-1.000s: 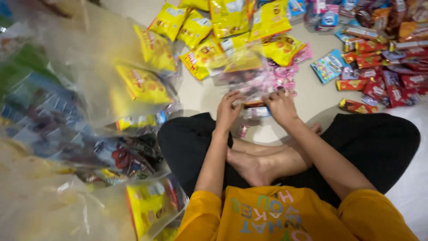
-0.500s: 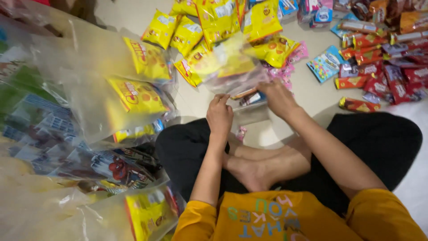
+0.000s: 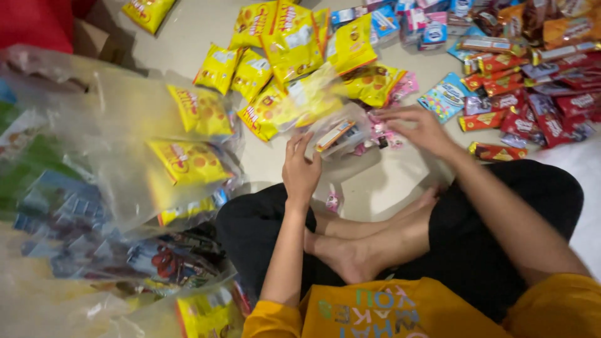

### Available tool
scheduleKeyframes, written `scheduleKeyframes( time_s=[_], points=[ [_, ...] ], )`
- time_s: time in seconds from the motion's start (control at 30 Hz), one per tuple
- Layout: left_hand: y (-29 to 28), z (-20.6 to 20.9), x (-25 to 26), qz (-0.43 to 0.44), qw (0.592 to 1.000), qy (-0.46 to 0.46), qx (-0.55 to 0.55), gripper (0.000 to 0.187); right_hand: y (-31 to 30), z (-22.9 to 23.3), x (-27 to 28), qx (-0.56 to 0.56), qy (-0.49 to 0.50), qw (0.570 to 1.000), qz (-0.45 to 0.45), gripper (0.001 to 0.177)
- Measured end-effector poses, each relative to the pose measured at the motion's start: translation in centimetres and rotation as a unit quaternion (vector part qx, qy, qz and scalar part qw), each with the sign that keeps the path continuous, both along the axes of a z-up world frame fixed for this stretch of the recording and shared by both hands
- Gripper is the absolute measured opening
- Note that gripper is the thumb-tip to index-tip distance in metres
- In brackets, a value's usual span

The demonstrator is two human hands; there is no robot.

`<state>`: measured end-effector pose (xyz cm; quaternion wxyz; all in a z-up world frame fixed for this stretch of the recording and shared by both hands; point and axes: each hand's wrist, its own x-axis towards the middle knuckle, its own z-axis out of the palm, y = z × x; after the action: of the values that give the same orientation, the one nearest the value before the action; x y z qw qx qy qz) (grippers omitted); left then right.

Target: Sorting and packing various packaged snacks into large plastic bags

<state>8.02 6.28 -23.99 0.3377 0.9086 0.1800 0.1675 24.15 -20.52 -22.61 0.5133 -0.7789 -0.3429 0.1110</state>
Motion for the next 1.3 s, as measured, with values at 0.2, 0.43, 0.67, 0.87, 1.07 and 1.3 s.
scheduleKeyframes(
  time_s=[0.2,0.43,0.67,0.87,1.07,1.3],
  points=[
    [-3.5,1.8,-2.6,0.021,0.997,-0.032,-0.068,0.044,-17.3,-7.0,6.4,-0.387,-0.073,0.909,-0.134,0.037],
    [-3.8,1.0,-2.1,0.030,0.998,-0.051,-0.028,0.033,-23.5,-14.8,13.2,-0.256,-0.307,0.868,-0.295,0.049],
    [-3.8,-0.9,-1.0,0.038,0.998,-0.041,-0.019,0.016,-18.5,-13.4,22.1,-0.201,-0.212,0.900,-0.323,0.043],
    [-3.4,-1.4,0.1,0.026,0.997,-0.076,0.013,0.015,-18.5,-19.0,27.5,-0.256,-0.087,0.856,-0.441,0.044],
    [-3.1,-1.2,0.2,0.025,0.996,-0.080,-0.009,0.018,-17.7,-15.4,25.6,-0.276,0.032,0.826,-0.491,0.058],
    [-2.1,-3.8,-1.3,-0.026,0.993,-0.109,-0.039,0.016,-12.9,-7.0,17.9,0.061,-0.092,0.931,-0.349,0.028]
  ],
)
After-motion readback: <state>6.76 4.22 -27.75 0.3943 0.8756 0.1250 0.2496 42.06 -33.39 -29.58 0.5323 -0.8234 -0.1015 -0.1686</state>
